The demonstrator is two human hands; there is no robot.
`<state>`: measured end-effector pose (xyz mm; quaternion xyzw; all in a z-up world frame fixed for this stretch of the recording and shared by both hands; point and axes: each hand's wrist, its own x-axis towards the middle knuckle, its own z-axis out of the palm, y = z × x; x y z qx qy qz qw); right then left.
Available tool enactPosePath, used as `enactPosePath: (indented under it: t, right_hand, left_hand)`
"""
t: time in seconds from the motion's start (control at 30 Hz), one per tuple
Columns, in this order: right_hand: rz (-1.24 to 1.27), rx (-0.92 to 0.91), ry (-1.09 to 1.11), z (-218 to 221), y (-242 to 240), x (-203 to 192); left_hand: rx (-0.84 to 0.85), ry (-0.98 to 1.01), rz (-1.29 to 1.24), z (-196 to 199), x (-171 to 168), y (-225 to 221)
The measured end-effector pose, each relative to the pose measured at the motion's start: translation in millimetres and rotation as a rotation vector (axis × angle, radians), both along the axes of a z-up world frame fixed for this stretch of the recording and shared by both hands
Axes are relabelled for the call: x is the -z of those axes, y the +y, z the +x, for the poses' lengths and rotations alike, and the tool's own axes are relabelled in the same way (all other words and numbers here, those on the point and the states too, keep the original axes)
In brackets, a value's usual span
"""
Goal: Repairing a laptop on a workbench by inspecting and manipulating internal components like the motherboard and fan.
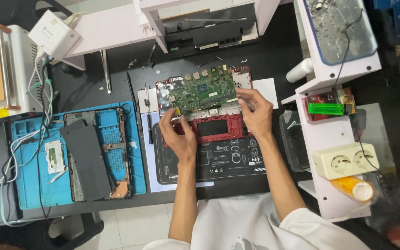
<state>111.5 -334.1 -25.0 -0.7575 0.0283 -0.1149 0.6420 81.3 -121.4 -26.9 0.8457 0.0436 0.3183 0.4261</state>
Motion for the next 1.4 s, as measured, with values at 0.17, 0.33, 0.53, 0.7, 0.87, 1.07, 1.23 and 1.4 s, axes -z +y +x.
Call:
enactPosePath:
  t: [0.17, 0.33, 0.53, 0.7, 0.87, 1.07, 1.23, 1.4]
  right_hand:
    - [0.036, -0.006, -0.009, 4, -7, 7]
    - [0.021, -0.005, 0.032, 6, -7, 4]
    - [-0.018, 0.009, 0.022, 19, 6, 4]
    - [-0.006, -0.045, 0.108, 25, 11, 10]
    - [-0.064, -0.087, 0.144, 27, 19, -3]
    - [-0.142, -0.149, 0.157, 33, 22, -1]
    - [-0.155, -0.193, 0.128, 37, 21, 5]
    - [-0.166, -0.214, 0.175, 36, 21, 13]
  left_hand:
    - [0.083, 0.131, -0.153, 19, -28, 4]
    - [0.218, 0.283, -0.252, 40, -10, 28]
    - [0.175, 0.373, -0.39, 57, 7, 41]
    - [0.082, 0.446, -0.278, 66, -17, 47]
    - [0.074, 0.444, -0.244, 64, -13, 61]
    - [0.069, 0.421, -0.208, 65, -15, 69]
    - [0.057, 0.433, -0.208, 67, -14, 76]
    - [0.069, 0.452, -0.19, 65, -12, 79]
